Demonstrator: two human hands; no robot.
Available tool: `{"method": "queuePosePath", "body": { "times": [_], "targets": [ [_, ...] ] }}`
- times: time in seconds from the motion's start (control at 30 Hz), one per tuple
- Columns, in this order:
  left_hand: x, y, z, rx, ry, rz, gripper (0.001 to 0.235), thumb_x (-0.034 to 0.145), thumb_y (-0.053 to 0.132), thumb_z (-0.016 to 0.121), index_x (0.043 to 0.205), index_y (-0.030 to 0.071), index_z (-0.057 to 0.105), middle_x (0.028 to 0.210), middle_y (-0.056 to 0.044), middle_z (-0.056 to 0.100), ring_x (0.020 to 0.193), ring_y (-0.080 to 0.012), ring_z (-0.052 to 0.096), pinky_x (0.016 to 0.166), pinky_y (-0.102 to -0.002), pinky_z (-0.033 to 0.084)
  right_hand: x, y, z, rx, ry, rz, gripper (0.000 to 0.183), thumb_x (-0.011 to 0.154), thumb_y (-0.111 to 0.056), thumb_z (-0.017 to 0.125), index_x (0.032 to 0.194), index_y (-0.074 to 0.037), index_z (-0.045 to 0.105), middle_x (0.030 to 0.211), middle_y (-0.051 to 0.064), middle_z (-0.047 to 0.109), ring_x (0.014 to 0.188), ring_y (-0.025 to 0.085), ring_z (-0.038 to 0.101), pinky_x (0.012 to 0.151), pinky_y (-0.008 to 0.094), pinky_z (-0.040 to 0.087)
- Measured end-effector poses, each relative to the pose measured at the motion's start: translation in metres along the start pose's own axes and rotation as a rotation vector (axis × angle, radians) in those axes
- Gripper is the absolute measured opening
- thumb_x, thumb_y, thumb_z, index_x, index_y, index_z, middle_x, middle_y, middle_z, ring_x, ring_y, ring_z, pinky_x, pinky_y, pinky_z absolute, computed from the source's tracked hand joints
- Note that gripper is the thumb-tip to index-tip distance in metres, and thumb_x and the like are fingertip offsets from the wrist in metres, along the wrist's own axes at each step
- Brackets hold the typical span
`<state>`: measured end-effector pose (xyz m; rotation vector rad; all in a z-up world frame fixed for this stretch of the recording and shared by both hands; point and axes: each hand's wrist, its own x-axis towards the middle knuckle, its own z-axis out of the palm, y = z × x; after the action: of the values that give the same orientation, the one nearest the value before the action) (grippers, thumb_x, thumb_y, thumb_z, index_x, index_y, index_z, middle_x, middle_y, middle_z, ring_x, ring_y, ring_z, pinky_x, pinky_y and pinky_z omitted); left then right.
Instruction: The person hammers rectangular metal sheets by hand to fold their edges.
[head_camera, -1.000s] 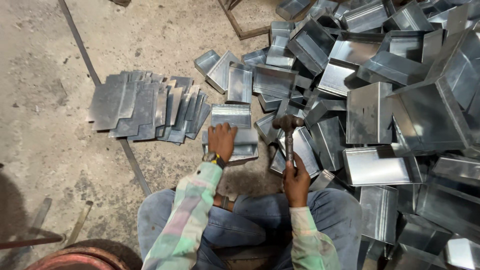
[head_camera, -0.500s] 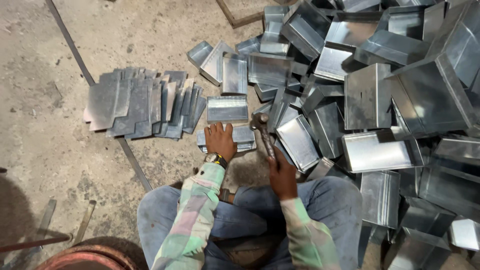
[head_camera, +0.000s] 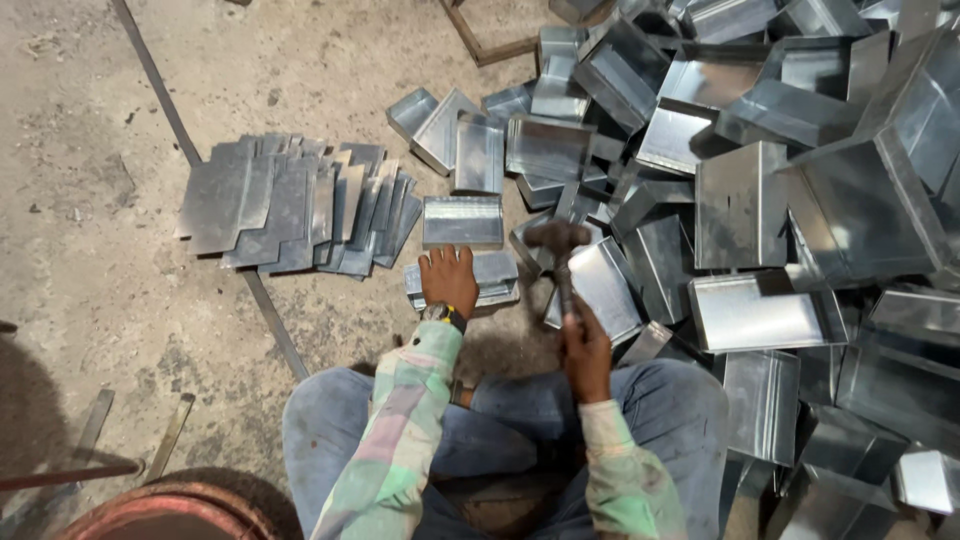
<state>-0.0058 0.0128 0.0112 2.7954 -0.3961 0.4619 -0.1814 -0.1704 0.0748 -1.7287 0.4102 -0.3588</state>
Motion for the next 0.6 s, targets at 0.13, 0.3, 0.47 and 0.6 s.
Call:
{"method": "queuePosePath", "body": {
  "times": [0.13, 0.3, 0.47, 0.6],
  "targets": [
    [-0.022, -0.008, 0.032, -0.456, -0.379, -0.500, 0.025, 0.093, 0.024, 0.067, 0.114, 0.010, 0.067, 0.113, -0.014, 0.069, 0.107, -0.0376, 0.062, 0.092, -0.053, 0.045, -0.010, -0.058, -0.012, 0.255, -0.035, 0.018, 0.049, 0.103, -0.024, 0.055, 0.149, -0.007, 0.050, 0.063, -0.003, 0.050, 0.046, 0.003, 0.038, 0.040, 0.024, 0.029],
    [-0.083, -0.001, 0.057, -1.560, -0.802, -1.000, 0.027, 0.092, 0.022, 0.066, 0.115, 0.009, 0.065, 0.113, -0.015, 0.069, 0.106, -0.0388, 0.062, 0.092, -0.053, 0.046, -0.030, -0.103, -0.005, 0.179, -0.007, -0.139, 0.051, 0.106, -0.027, 0.054, 0.151, -0.003, 0.049, 0.062, -0.001, 0.050, 0.045, 0.003, 0.039, 0.039, 0.024, 0.031],
    [-0.098, -0.007, 0.066, -1.740, -0.816, -1.106, 0.030, 0.091, 0.021, 0.066, 0.117, 0.007, 0.064, 0.114, -0.017, 0.068, 0.106, -0.0401, 0.062, 0.091, -0.053, 0.047, -0.031, -0.065, 0.008, -0.040, 0.022, -0.211, 0.048, 0.107, -0.023, 0.055, 0.148, 0.001, 0.053, 0.071, 0.005, 0.055, 0.057, 0.008, 0.047, 0.049, 0.028, 0.038],
    [-0.106, -0.007, 0.062, -1.752, -0.815, -1.106, 0.032, 0.089, 0.020, 0.065, 0.118, 0.006, 0.063, 0.114, -0.018, 0.068, 0.106, -0.0411, 0.062, 0.091, -0.053, 0.047, -0.011, -0.016, 0.036, -0.598, -0.101, -0.499, 0.037, 0.111, -0.019, 0.059, 0.142, 0.001, 0.061, 0.106, 0.022, 0.072, 0.091, 0.019, 0.073, 0.076, 0.034, 0.055]
  ]
}}
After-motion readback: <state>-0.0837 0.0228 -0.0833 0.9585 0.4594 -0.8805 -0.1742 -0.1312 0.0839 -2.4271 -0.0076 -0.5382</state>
